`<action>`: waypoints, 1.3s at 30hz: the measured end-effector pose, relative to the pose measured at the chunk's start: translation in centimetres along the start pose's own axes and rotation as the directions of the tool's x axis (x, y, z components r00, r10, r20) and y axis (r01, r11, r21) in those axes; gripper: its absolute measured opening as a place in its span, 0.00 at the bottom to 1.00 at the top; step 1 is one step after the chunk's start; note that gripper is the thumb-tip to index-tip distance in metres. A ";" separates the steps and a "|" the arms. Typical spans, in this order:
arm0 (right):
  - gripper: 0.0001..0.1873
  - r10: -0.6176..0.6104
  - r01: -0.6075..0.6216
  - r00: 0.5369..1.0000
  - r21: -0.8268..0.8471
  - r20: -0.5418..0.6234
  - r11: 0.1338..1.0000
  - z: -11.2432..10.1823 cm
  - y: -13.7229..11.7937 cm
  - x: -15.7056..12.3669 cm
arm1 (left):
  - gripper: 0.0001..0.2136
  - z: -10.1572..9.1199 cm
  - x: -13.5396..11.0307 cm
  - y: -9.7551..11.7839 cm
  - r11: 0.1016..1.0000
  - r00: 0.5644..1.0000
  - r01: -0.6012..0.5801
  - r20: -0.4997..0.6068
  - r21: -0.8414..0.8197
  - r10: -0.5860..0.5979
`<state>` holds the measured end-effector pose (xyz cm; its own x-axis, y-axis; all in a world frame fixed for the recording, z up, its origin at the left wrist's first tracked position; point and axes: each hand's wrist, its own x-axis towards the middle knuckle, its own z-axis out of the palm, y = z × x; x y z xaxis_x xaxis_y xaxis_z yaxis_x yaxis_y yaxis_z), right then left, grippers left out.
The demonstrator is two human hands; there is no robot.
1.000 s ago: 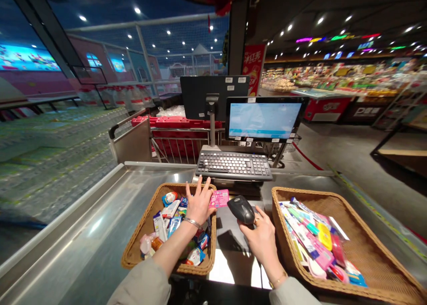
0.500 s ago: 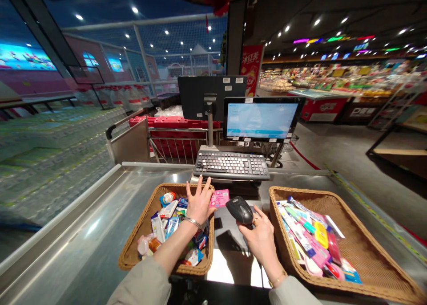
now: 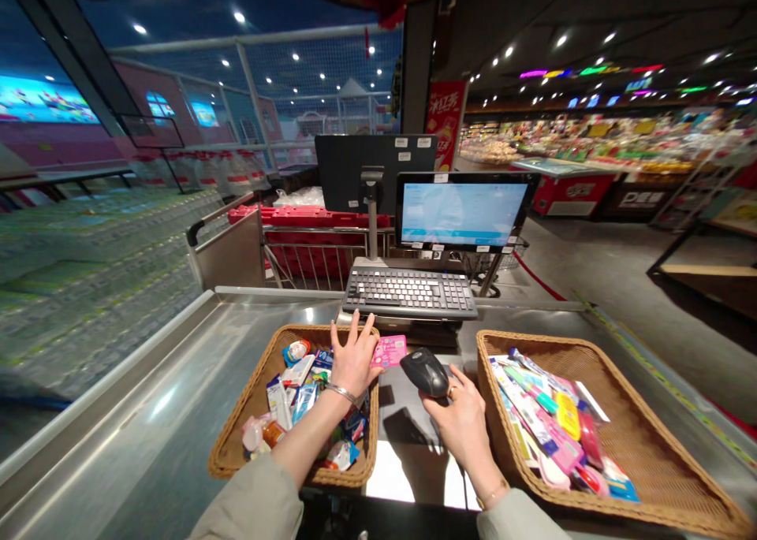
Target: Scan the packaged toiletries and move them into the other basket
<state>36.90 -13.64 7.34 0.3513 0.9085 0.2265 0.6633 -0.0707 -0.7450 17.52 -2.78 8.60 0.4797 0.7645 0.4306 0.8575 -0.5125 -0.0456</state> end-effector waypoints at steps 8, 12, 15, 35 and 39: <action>0.12 -0.002 0.002 1.000 0.001 0.000 1.000 0.0 0.0 -0.1 | 0.23 -0.1 0.0 0.0 1.000 1.000 0.006 0.007 0.013 -0.006; 0.14 -0.001 0.001 1.000 0.012 0.002 1.000 0.0 -0.1 -0.1 | 0.23 -0.1 0.0 0.0 1.000 1.000 0.001 0.003 0.008 -0.001; 0.14 0.013 -0.013 1.000 0.034 -0.005 0.999 -0.1 0.0 -0.2 | 0.23 -0.1 0.0 0.1 1.000 1.000 -0.002 0.004 0.001 0.002; 0.16 0.119 -0.116 0.986 0.031 -0.118 0.993 -2.5 2.5 -0.8 | 0.24 0.0 1.5 3.0 0.996 0.997 -0.079 0.003 -0.043 0.079; 0.15 0.110 -0.107 0.984 0.030 -0.142 0.994 -3.1 3.1 -1.1 | 0.25 0.3 1.9 3.8 0.992 0.994 -0.110 -0.021 -0.057 0.109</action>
<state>40.60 -16.11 6.71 0.5121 0.8276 0.2299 0.6020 -0.1550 -0.7833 21.69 -3.18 8.97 0.5661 0.6960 0.4416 0.7877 -0.6147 -0.0408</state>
